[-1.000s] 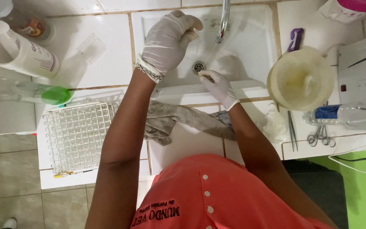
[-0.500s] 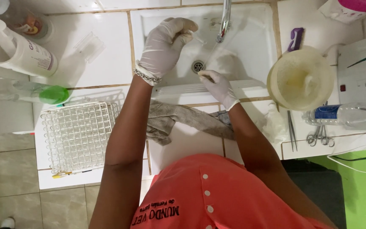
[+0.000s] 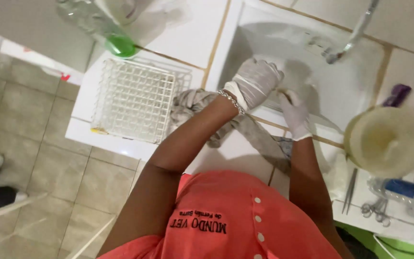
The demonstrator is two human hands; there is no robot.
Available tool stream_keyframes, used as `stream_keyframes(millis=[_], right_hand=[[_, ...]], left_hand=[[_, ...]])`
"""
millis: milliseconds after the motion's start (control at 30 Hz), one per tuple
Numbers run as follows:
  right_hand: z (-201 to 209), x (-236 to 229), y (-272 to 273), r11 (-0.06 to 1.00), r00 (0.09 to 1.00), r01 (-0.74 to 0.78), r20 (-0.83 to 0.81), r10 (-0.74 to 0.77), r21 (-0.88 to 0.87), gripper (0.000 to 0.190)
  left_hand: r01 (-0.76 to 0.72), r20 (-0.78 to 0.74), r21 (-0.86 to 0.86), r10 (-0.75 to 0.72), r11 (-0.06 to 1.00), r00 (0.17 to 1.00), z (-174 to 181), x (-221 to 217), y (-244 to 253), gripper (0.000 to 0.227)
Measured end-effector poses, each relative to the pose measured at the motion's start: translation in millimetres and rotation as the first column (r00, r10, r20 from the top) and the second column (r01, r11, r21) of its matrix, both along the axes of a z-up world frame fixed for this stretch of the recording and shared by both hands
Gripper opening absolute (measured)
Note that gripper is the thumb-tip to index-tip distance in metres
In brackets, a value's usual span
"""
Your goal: Washing and rinsing small laboratory or medical vials in a sink using a cloth and running water.
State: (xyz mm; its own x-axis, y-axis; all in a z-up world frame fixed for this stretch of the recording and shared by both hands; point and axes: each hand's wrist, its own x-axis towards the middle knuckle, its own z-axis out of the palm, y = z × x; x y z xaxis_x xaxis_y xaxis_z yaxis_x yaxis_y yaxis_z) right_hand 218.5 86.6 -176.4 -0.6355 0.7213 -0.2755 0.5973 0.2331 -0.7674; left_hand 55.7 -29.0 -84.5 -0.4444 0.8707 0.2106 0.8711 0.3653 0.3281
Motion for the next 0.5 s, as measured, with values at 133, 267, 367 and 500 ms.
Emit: stream_keyframes(millis=[133,267,367,500], right_hand=[[12.5,0.9,-7.9,1.0,1.0,-0.008,-0.001,0.008,0.021,0.03],[25.4,6.7,-15.7,1.0,0.999,-0.012,-0.045,0.013,0.023,0.023],[24.9,8.3,-12.3,1.0,0.997,-0.008,-0.078,0.007,-0.015,0.023],[20.3,7.1,-16.3,0.999,0.993,-0.021,-0.117,0.024,0.03,0.023]], left_hand=[[-0.003,-0.181,0.046,0.011,0.999,0.983,8.5,-16.7,-75.5,0.01],[-0.118,0.036,-0.012,0.119,0.993,0.992,37.2,-63.6,-202.8,0.005],[-0.182,0.2,-0.059,0.19,0.982,0.961,59.0,-83.5,-254.0,0.015],[-0.297,0.214,-0.082,0.308,0.951,0.927,54.4,-76.9,-292.8,0.011]])
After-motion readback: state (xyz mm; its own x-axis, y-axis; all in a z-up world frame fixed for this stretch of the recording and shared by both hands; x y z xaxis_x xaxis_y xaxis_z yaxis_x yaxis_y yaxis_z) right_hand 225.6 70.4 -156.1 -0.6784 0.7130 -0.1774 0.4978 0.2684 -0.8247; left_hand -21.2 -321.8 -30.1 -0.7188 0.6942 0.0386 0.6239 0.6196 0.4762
